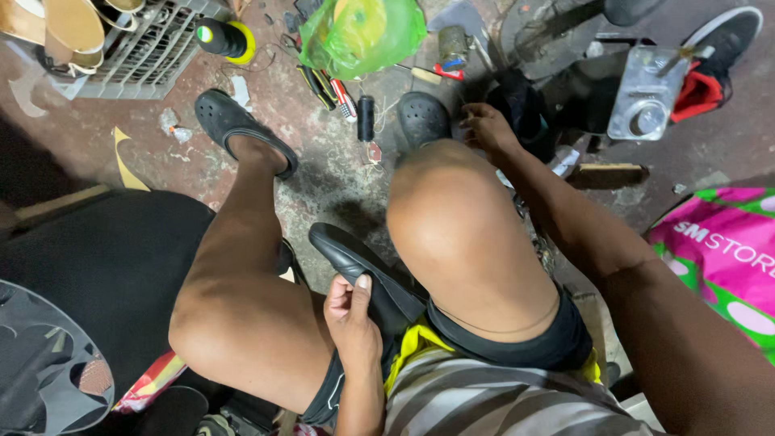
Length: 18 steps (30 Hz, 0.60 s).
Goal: The person stitches a black shoe by hand, using a needle and thread to join the upper to the sole while holding it on their lap.
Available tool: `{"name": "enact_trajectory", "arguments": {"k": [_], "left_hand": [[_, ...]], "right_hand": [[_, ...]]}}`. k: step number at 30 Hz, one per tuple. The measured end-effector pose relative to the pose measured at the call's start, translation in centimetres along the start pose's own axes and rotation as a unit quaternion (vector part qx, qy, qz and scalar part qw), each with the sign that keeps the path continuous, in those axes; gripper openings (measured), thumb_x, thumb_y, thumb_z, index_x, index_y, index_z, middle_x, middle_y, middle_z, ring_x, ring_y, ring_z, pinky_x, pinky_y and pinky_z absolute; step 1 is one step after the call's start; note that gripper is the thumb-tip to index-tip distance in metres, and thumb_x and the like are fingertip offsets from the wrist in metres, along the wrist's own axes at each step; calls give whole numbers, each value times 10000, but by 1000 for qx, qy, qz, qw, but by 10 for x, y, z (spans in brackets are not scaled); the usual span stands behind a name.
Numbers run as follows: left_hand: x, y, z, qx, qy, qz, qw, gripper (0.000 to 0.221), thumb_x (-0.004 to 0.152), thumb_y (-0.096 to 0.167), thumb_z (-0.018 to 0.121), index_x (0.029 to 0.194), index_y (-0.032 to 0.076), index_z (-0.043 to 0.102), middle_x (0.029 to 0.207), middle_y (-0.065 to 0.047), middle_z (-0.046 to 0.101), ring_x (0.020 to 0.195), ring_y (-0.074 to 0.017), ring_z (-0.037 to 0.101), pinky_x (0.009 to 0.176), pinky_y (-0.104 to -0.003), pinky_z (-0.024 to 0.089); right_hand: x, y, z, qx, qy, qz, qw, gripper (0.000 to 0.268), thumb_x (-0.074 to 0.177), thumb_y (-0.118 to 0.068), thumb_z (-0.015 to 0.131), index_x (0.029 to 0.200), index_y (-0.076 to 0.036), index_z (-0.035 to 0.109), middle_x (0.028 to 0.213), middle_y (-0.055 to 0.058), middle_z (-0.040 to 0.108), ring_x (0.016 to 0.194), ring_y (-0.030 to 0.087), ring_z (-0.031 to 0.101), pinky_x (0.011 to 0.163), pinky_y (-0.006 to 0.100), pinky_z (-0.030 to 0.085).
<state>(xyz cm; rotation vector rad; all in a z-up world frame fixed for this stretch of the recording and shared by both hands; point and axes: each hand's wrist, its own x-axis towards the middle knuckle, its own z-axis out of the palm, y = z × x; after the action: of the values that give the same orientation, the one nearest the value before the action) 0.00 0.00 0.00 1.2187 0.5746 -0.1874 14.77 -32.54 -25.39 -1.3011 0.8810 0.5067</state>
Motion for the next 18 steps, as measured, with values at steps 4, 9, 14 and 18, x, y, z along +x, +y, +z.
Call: {"name": "enact_trajectory", "arguments": {"k": [4, 9, 14, 18], "left_hand": [[5, 8, 14, 14, 37, -39, 998, 50, 977, -24, 638, 986, 9, 675, 931, -8, 690, 835, -65, 569, 816, -230, 460], [11, 10, 21, 36, 33, -57, 997, 64, 983, -37, 640, 1003, 7, 681, 945, 6, 671, 865, -60, 556, 843, -226, 446], [17, 15, 30, 57, 23, -74, 995, 55, 973, -27, 640, 986, 16, 672, 942, 14, 673, 877, -57, 553, 851, -228, 444], [15, 19, 34, 83, 18, -88, 993, 57, 992, -7, 655, 944, 23, 648, 908, 30, 637, 853, -52, 520, 820, -222, 427]], "right_hand": [[15, -3, 4, 21, 12, -66, 998, 406, 1005, -127, 601, 1409, -83, 579, 1002, 63, 683, 760, 130, 622, 656, 303, 543], [29, 9, 2, 30, 41, -193, 980, 258, 1085, -118, 515, 1334, -51, 530, 1002, 58, 672, 809, 116, 672, 681, 261, 544], [41, 11, 1, -16, 60, -211, 975, 275, 1073, -68, 520, 1347, -39, 526, 1022, 61, 653, 842, 119, 695, 708, 266, 567], [42, 4, 5, -32, 88, -216, 972, 301, 1061, -74, 517, 1360, -41, 511, 1039, 87, 640, 875, 168, 691, 730, 310, 573]]}}
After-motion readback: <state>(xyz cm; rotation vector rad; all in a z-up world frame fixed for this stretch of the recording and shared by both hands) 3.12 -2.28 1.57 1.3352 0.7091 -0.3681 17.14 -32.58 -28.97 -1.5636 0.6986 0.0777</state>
